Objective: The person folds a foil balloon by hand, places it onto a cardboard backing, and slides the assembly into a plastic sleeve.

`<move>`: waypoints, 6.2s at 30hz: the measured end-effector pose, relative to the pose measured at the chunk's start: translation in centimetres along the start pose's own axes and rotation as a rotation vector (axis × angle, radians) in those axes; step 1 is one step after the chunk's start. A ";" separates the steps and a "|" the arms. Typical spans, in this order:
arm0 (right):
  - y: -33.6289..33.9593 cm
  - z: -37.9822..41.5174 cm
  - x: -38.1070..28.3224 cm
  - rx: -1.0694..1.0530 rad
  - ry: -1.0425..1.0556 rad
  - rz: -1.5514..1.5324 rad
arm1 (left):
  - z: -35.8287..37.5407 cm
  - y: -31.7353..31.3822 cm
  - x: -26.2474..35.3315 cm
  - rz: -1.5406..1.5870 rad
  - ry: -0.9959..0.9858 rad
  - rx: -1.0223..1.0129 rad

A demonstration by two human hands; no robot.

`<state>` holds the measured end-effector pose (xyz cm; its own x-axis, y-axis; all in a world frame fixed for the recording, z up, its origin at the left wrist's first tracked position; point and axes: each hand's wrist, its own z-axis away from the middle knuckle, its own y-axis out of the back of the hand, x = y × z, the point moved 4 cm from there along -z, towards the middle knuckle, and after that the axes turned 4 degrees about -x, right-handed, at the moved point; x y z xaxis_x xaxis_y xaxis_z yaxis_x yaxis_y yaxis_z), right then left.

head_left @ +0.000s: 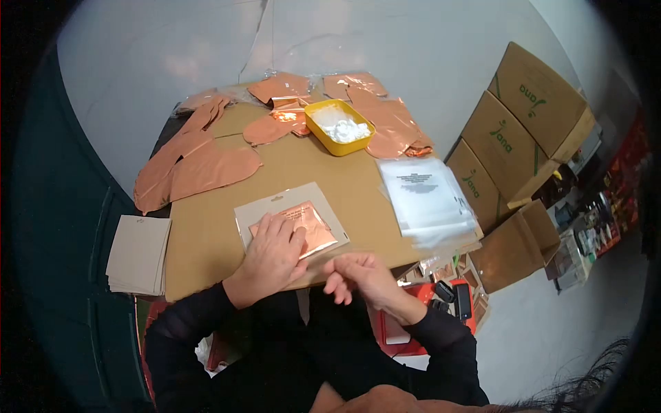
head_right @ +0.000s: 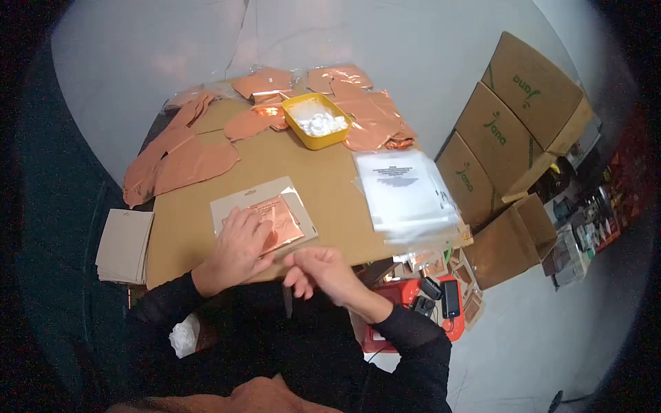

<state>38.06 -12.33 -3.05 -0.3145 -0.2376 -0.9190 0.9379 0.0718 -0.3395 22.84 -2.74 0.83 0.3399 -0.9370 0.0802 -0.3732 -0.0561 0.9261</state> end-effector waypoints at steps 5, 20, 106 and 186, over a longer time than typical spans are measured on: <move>2.3 -1.9 -6.8 0.147 0.148 0.284 | -1.7 1.8 -1.0 0.077 -0.076 0.086; 10.9 -24.1 -16.3 0.513 0.543 1.380 | -1.0 -0.2 -5.4 0.334 -0.037 0.359; 0.6 2.9 8.8 0.046 -0.120 0.027 | -1.6 -2.6 4.5 -0.230 0.081 -0.415; -2.6 -0.7 -7.4 0.435 1.098 1.447 | -4.6 0.8 -0.8 1.030 0.290 -0.284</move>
<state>37.85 -10.04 4.48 0.8824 0.4374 -0.1730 0.4410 -0.6412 0.6280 26.21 -0.42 3.19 0.1842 -0.3712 0.9101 -0.3948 0.8200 0.4144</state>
